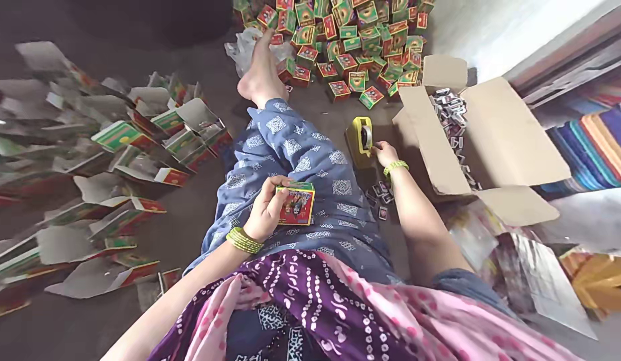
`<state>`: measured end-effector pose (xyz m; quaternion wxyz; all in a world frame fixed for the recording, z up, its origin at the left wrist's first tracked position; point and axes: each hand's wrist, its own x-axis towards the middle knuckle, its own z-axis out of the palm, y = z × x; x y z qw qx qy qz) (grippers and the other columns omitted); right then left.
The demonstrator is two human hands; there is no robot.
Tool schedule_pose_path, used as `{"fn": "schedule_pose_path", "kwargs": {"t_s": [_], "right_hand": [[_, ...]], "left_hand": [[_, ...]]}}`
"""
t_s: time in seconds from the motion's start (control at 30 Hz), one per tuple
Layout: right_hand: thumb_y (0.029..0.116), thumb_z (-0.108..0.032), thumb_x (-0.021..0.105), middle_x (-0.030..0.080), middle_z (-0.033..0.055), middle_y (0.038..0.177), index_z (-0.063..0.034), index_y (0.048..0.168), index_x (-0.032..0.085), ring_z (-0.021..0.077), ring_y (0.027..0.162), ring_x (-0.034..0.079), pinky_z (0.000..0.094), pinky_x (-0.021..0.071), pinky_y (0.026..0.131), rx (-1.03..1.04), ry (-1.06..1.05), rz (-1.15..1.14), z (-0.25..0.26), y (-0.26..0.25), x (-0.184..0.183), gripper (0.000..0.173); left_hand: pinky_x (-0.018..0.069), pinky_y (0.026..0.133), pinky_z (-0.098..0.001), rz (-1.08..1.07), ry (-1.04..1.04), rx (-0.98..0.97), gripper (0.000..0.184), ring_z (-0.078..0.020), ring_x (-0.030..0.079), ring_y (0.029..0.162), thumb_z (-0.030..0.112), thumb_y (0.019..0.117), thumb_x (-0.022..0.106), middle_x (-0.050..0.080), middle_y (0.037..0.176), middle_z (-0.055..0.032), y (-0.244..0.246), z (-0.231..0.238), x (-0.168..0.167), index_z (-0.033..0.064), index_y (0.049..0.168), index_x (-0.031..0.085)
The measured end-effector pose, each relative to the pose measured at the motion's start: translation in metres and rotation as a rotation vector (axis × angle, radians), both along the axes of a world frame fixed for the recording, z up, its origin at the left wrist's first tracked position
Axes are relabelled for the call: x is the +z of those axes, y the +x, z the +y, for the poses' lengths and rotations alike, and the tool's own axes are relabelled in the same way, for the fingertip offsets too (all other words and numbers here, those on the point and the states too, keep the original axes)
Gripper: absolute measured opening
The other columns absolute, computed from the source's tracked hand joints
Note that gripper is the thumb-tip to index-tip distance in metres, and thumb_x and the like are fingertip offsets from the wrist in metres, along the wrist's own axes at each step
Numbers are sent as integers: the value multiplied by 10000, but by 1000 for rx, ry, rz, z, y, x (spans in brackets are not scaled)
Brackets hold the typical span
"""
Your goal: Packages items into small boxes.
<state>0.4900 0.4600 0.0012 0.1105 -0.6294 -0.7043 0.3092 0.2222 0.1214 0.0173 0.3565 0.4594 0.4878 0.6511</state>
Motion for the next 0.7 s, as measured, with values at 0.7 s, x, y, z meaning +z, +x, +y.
{"fn": "schedule_pose_path", "kwargs": {"t_s": [0.7], "right_hand": [[920, -316, 783, 707, 182, 1205, -54, 1159, 747, 327, 1179, 636, 564, 458, 1044, -240, -113, 152, -42, 19, 3, 356]], "left_hand": [[568, 789, -243, -8, 29, -12, 229, -60, 647, 952, 122, 1047, 394, 623, 1208, -40, 1, -1, 1, 23, 1213, 516]]}}
